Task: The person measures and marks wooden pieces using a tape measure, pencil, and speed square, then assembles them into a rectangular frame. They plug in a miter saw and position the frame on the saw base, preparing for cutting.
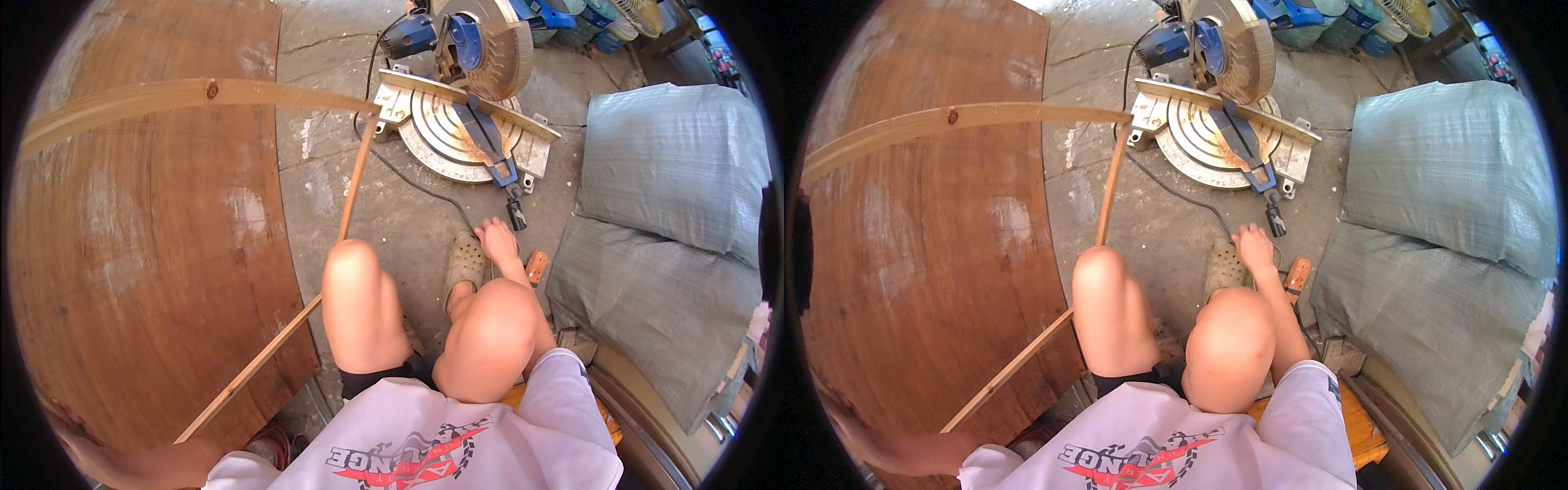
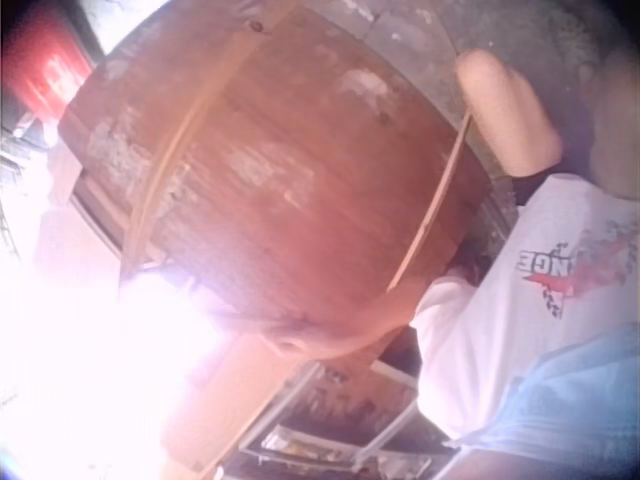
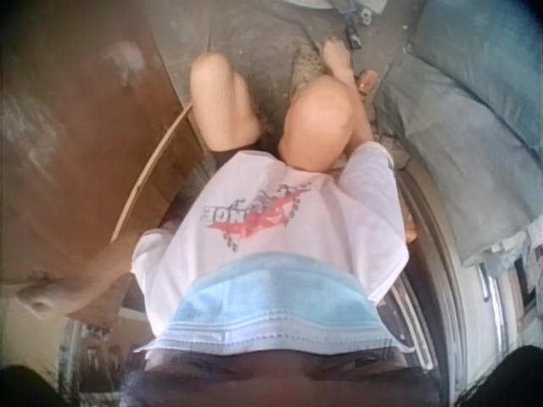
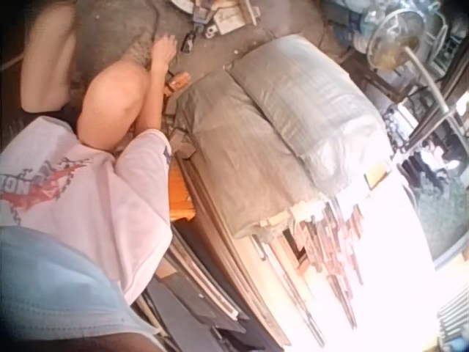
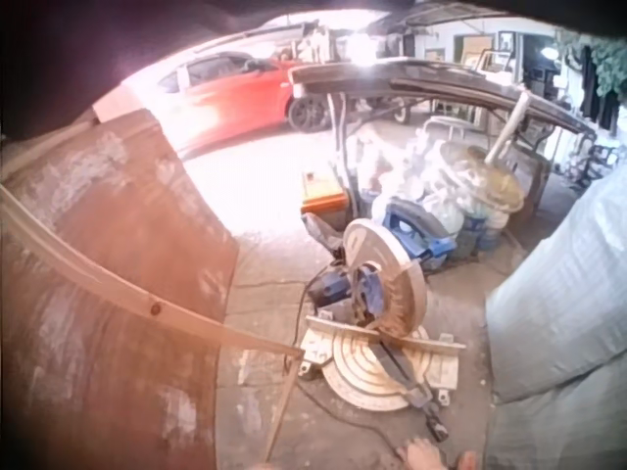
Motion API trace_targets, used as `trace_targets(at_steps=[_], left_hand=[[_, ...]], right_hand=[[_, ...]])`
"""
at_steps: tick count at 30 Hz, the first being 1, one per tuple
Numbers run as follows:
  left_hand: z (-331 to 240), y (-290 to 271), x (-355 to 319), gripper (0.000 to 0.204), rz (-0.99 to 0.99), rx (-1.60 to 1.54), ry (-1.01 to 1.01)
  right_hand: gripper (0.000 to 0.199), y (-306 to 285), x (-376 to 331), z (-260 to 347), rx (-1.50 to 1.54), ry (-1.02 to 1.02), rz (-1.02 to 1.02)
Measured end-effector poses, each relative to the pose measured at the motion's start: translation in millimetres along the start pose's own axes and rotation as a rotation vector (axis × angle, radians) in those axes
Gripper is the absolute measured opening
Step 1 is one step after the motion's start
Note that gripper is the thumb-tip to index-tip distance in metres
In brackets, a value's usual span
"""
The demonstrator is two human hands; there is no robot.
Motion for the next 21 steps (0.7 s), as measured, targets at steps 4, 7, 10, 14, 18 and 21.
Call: trace_targets(at_steps=[4,7,10,14,18,21], left_hand=[[24,-21,-11,0.051,-0.048,-0.082,-0.111],[41,-31,-22,0.051,-0.079,-0.134,-0.178],[59,-44,-35,0.051,-0.114,-0.180,-0.251],[85,-50,-54,0.051,-0.108,-0.294,-0.330],[112,-49,-62,0.054,-0.030,-0.460,-0.373],[132,-52,-58,0.054,-0.015,-0.536,-0.387]], right_hand=[[0.059,-46,24,63,0.839,-0.156,0.122],[0.062,-71,39,114,1.009,-0.321,0.158],[0.057,-108,47,138,1.207,-0.564,0.166],[0.050,-155,53,117,1.257,-0.483,-0.132],[0.046,-213,46,104,1.277,-0.488,-0.374],[0.048,-248,37,113,1.217,-0.507,-0.489]])
Point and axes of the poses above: each hand's wrist, its own x-axis towards the middle knuckle, its own y-axis out of the palm, z = x × y, the point moved 9 cm from there along x, towards the middle knuckle, and after that the axes turned 8 degrees about -x, right-handed, at the moved point
